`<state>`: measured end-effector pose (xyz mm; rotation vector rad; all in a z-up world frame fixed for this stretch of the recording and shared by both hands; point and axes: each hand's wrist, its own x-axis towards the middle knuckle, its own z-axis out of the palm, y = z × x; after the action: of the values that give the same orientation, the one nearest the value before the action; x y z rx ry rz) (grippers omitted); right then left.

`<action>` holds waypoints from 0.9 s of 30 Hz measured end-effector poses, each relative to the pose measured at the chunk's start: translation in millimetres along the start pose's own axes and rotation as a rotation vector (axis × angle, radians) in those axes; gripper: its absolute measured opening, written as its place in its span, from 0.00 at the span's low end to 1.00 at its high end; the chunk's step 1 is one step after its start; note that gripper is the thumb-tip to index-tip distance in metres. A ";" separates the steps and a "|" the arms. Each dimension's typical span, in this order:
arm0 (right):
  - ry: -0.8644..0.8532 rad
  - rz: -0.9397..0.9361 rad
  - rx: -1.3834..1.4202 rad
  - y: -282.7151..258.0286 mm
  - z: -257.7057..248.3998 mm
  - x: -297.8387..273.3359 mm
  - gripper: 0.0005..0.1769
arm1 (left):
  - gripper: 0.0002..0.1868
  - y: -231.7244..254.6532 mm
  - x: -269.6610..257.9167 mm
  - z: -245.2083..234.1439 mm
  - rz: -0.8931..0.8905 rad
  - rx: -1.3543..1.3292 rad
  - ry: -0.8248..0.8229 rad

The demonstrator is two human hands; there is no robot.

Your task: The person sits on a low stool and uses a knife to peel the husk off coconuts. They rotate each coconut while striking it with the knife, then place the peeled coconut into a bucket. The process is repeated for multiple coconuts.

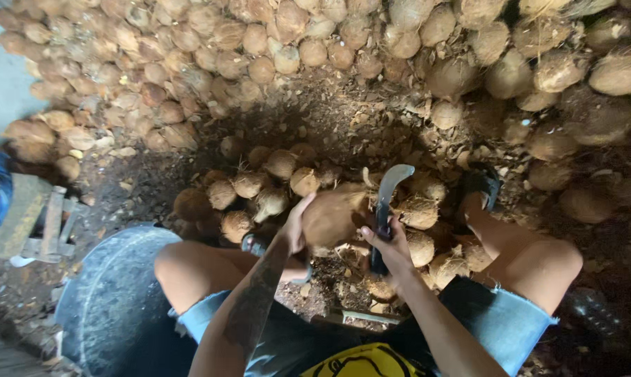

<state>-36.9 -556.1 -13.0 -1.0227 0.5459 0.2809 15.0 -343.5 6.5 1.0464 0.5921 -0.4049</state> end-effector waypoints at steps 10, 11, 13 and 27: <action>-0.331 -0.347 -0.346 -14.0 -20.2 -8.8 0.07 | 0.41 -27.9 31.9 -56.1 -0.187 -0.150 0.223; -0.449 -0.436 -0.324 -24.8 -18.1 -23.1 0.08 | 0.39 -38.6 48.0 -76.2 -0.226 -0.024 0.076; -0.597 -0.591 -0.231 -32.1 -11.6 -31.3 0.05 | 0.38 -41.0 51.3 -76.5 -0.246 -0.075 0.112; -0.486 0.004 -0.768 33.0 -65.9 4.2 0.26 | 0.42 -83.8 50.6 -99.0 -0.102 -0.597 -0.697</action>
<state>-68.3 -596.7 -66.0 -1.6254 -0.0257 0.7548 -19.8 -294.7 -119.2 0.2616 0.1128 -0.5981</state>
